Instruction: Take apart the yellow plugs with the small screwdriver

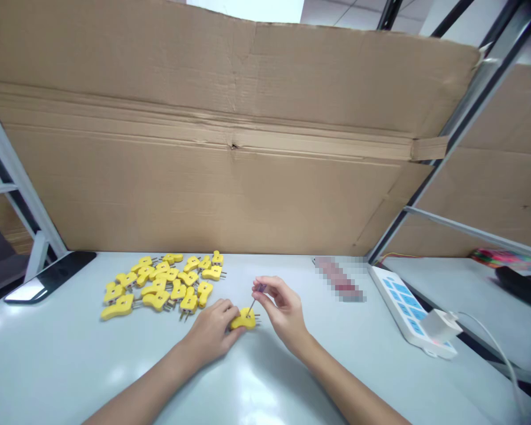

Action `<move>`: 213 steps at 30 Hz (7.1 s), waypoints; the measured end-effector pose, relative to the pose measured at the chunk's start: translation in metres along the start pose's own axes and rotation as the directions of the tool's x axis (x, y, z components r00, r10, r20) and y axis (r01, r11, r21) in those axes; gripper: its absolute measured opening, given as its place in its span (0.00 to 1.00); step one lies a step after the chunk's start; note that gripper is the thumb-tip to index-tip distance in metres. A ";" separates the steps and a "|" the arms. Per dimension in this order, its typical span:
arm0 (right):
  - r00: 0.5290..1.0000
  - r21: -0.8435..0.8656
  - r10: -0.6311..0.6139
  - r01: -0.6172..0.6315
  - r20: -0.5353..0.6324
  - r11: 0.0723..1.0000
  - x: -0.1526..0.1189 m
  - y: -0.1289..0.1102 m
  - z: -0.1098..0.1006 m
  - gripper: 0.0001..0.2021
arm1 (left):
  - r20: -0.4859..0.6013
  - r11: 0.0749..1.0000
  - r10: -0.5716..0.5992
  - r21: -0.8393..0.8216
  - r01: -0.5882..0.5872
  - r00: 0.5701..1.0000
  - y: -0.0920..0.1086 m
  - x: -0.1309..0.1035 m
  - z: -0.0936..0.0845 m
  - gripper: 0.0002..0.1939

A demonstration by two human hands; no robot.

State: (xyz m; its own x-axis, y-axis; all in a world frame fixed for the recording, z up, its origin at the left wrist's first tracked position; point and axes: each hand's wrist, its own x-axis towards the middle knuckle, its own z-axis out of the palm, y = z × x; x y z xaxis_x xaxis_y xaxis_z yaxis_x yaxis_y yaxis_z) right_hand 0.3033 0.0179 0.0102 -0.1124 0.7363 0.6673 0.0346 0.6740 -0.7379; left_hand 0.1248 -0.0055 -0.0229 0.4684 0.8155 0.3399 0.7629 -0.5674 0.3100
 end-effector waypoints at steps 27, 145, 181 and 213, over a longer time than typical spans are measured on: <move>0.973 -0.249 -0.201 0.169 -0.111 0.954 -0.002 0.000 -0.003 0.10 | 0.034 1.000 -0.020 -0.012 0.020 0.999 0.001 0.000 -0.002 0.06; 0.711 0.503 0.682 -0.533 -0.168 0.680 0.017 0.012 -0.018 0.26 | -0.347 0.967 -0.015 -0.244 -0.075 0.938 -0.007 -0.001 -0.006 0.05; 0.541 -0.101 0.799 -0.808 0.264 0.580 0.025 -0.001 -0.040 0.14 | -0.222 0.963 0.260 -0.012 -0.270 0.940 -0.031 -0.006 -0.021 0.15; 0.488 0.198 0.815 -0.873 0.313 0.446 0.019 0.002 -0.033 0.16 | -0.311 0.967 0.189 -0.108 -0.232 0.931 -0.034 -0.004 -0.032 0.13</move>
State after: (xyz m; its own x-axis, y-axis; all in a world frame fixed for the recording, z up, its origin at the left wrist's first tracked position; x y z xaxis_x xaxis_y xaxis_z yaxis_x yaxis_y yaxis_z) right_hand 0.3337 0.0349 0.0246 -0.3375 0.8897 -0.3074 -0.0833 -0.3535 -0.9317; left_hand 0.0828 0.0070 -0.0059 0.4423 0.6167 0.6511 0.5805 -0.7503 0.3163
